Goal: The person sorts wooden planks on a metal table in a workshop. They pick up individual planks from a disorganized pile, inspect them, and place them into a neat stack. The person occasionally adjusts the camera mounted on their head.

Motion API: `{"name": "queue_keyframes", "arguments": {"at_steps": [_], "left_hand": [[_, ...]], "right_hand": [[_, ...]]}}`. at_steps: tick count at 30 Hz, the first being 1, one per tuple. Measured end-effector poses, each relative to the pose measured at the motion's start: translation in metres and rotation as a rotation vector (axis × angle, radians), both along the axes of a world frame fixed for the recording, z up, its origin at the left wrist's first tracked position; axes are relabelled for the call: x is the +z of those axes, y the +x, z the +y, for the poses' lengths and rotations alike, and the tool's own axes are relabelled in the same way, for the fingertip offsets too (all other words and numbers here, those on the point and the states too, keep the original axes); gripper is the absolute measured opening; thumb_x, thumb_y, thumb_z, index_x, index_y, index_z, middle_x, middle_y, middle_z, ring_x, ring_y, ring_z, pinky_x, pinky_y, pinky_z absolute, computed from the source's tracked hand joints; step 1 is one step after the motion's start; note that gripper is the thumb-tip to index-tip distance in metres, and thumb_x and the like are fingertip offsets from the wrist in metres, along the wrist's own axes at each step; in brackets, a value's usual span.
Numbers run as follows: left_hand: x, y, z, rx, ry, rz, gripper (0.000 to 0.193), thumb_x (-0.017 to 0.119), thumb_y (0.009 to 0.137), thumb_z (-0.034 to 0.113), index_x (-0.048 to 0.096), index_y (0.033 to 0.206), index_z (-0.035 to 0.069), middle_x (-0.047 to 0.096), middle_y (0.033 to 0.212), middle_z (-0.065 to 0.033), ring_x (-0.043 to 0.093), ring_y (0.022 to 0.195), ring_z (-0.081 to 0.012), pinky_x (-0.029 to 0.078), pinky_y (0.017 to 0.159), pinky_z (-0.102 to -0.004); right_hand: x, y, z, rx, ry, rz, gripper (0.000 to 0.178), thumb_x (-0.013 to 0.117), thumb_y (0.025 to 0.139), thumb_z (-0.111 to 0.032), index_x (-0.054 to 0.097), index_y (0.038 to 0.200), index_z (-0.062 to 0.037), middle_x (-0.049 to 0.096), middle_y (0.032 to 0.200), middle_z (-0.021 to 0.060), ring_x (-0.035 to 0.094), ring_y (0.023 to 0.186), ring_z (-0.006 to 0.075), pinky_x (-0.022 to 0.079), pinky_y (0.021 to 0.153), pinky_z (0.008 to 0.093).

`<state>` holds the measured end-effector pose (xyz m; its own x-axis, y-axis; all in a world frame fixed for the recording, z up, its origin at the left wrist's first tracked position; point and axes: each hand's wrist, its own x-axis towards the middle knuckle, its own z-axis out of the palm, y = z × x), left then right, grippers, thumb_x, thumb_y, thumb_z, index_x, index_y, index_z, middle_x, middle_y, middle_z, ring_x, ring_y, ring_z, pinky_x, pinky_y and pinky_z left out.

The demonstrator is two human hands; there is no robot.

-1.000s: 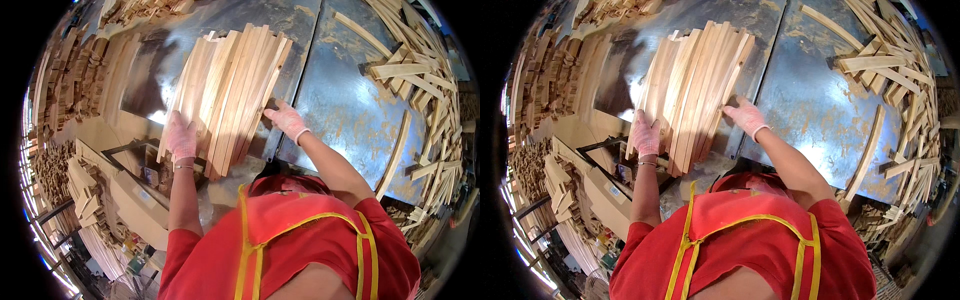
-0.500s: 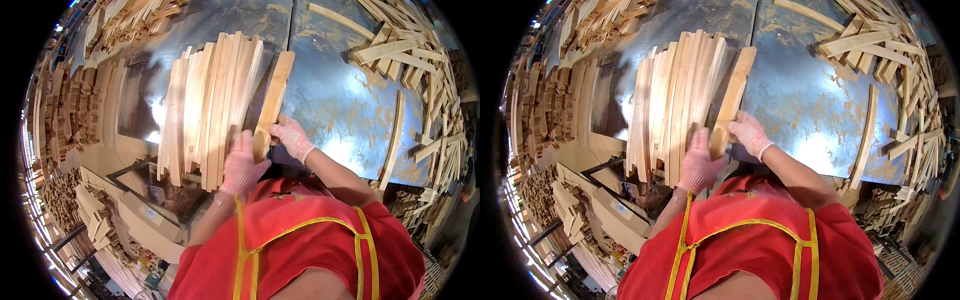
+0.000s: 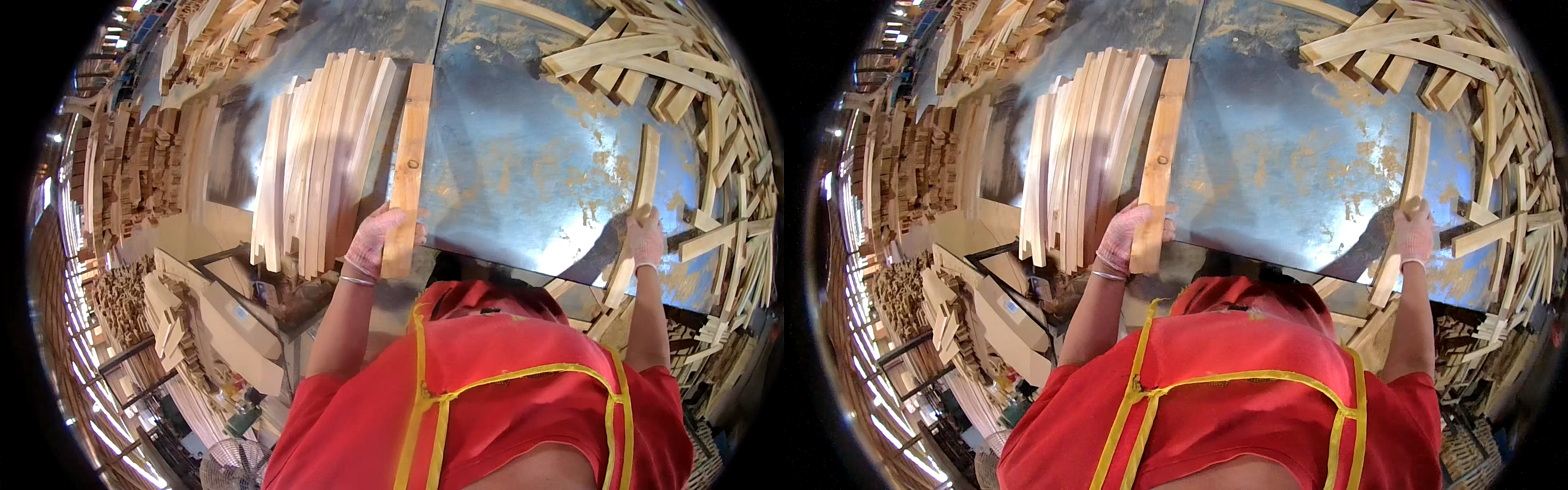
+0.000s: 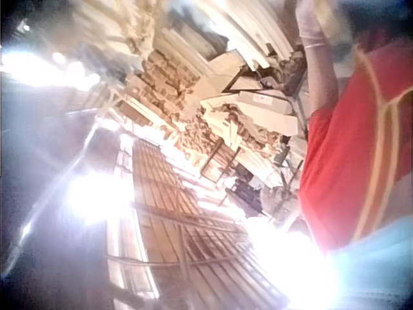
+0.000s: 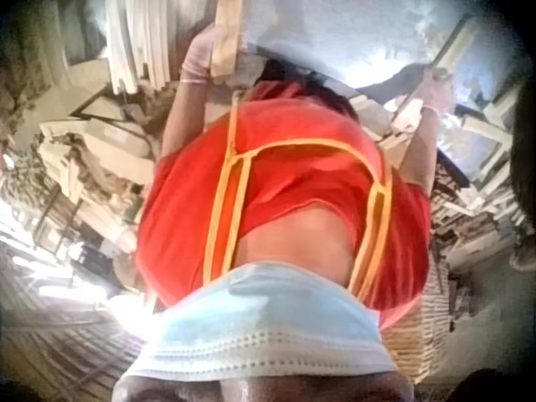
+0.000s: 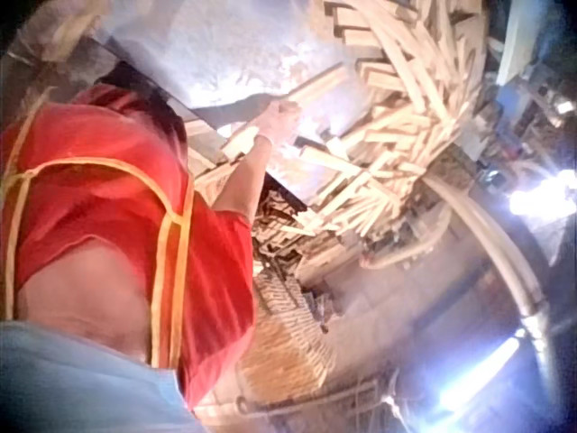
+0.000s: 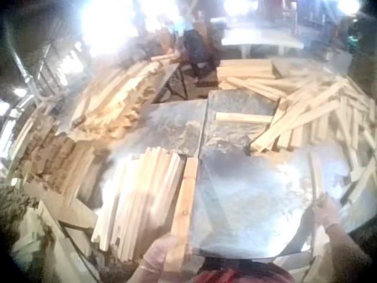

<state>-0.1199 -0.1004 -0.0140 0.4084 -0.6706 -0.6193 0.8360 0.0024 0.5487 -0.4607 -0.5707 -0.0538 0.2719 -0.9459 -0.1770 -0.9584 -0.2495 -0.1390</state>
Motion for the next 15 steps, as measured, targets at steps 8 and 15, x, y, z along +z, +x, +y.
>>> {"name": "queue_keyframes", "arguments": {"at_steps": [8, 15], "left_hand": [[-0.01, -0.007, 0.037, 0.081, 0.205, -0.361, 0.046, 0.071, 0.093, 0.014, 0.067, 0.137, 0.002, 0.076, 0.112, -0.0088, 0.073, 0.099, -0.0202, 0.059, 0.088, -0.0348], [-0.049, 0.011, 0.079, -0.398, 1.185, -2.144, 0.056, 0.063, 0.093, 0.017, 0.059, 0.147, 0.007, 0.061, 0.144, -0.0209, 0.058, 0.133, -0.0393, 0.05, 0.107, -0.0505]], "right_hand": [[-0.015, -0.02, 0.024, -0.384, 0.426, -0.907, 0.062, 0.07, 0.094, -0.015, 0.052, 0.152, -0.0022, 0.068, 0.119, 0.0153, 0.068, 0.103, 0.0281, 0.056, 0.09, 0.0393], [-0.021, 0.047, 0.098, -0.477, 0.912, -1.529, 0.064, 0.066, 0.086, 0.004, 0.05, 0.148, 0.0008, 0.061, 0.077, 0.0037, 0.06, 0.069, 0.017, 0.05, 0.064, 0.0308]]}}
